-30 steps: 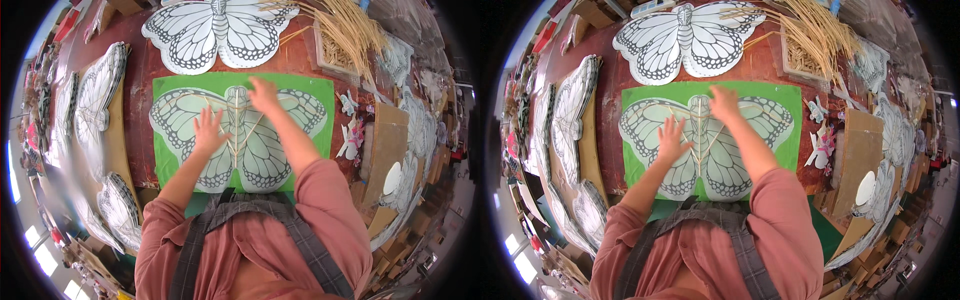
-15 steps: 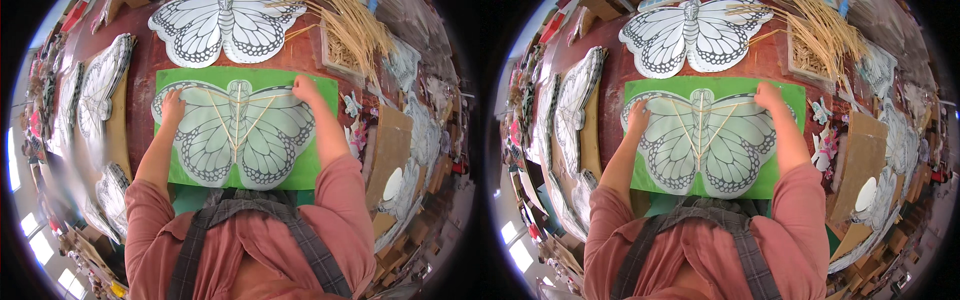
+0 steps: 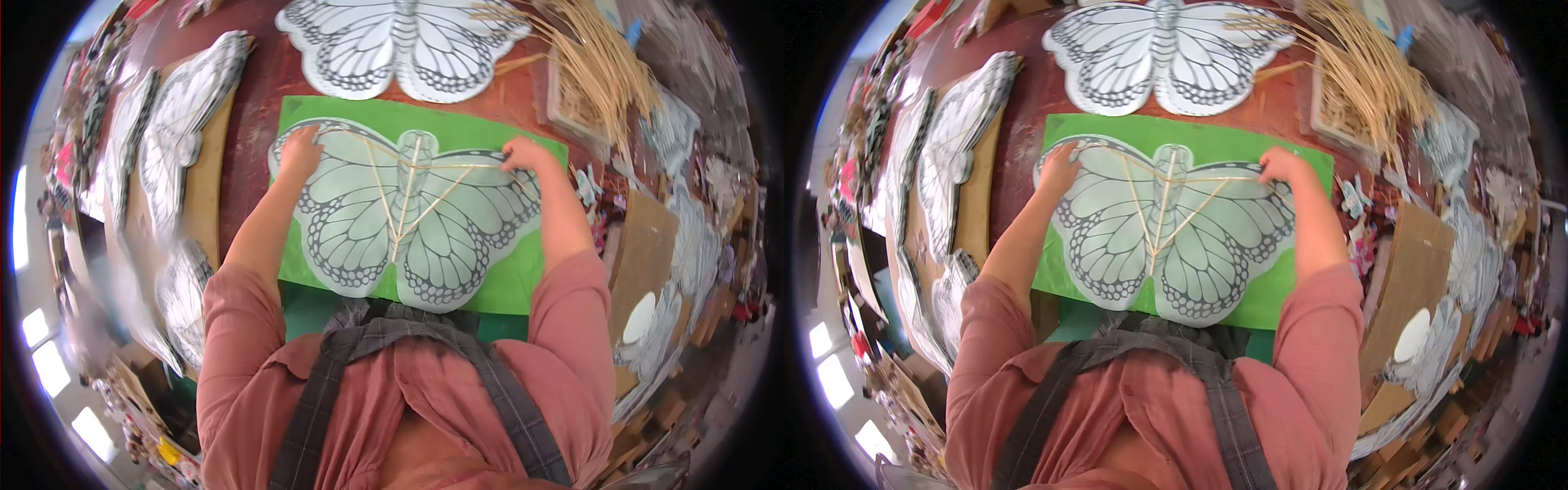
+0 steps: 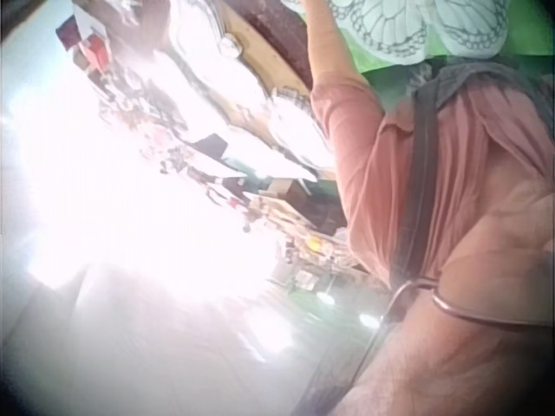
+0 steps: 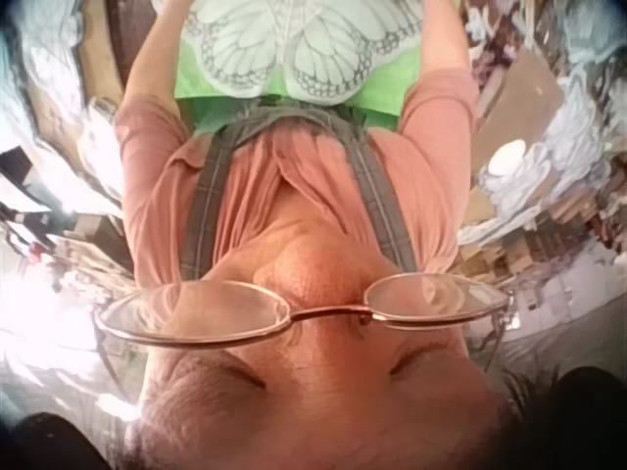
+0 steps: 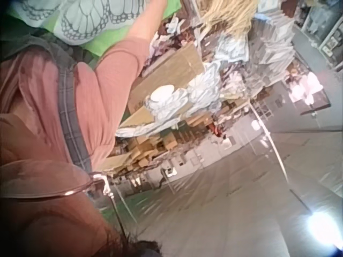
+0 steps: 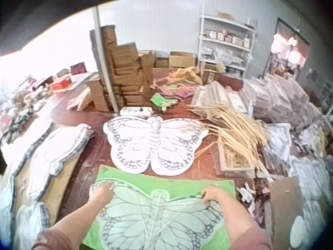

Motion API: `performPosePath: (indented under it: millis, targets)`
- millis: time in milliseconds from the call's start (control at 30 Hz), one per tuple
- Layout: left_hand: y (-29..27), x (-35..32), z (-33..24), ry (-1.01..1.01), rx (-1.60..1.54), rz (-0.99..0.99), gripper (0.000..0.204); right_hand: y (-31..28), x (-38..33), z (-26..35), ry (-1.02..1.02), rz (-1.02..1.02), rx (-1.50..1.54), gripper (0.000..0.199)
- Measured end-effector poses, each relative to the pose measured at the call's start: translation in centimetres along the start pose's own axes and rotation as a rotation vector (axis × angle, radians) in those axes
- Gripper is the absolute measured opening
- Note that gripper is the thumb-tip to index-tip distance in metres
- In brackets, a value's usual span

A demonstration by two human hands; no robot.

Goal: The person puts bundles of wooden stick frames into a cardboard box, spreads butterfly-patterned paper onto a mat, coats a wooden stick frame with glue, and presses it onto the paper to assemble a butterfly kite.

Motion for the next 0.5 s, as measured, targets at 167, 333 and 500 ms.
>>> performPosePath:
  millis: [167,333,500]
  targets:
    - [0.0,1.7,-1.9,0.035,-0.044,-0.002,0.053,-1.3,-5.7,0.9,-0.010,-0.091,0.049,0.026]
    - [-2.5,5.2,-3.6,0.208,-0.013,-0.029,0.068,-2.9,-11.2,6.5,0.058,-0.141,0.058,0.023]
    - [-1.9,8.2,-7.7,0.370,0.201,0.327,0.073,-3.1,-17.1,11.9,0.124,-0.276,-0.008,0.022]
Point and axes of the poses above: each hand's wrist, its own x-axis towards the middle knuckle, its own y-axis out of the palm, z = x × y, the point moved 6 cm from there along x, towards the middle knuckle, and after that the axes turned 6 degrees about x, right-handed, at the moved point
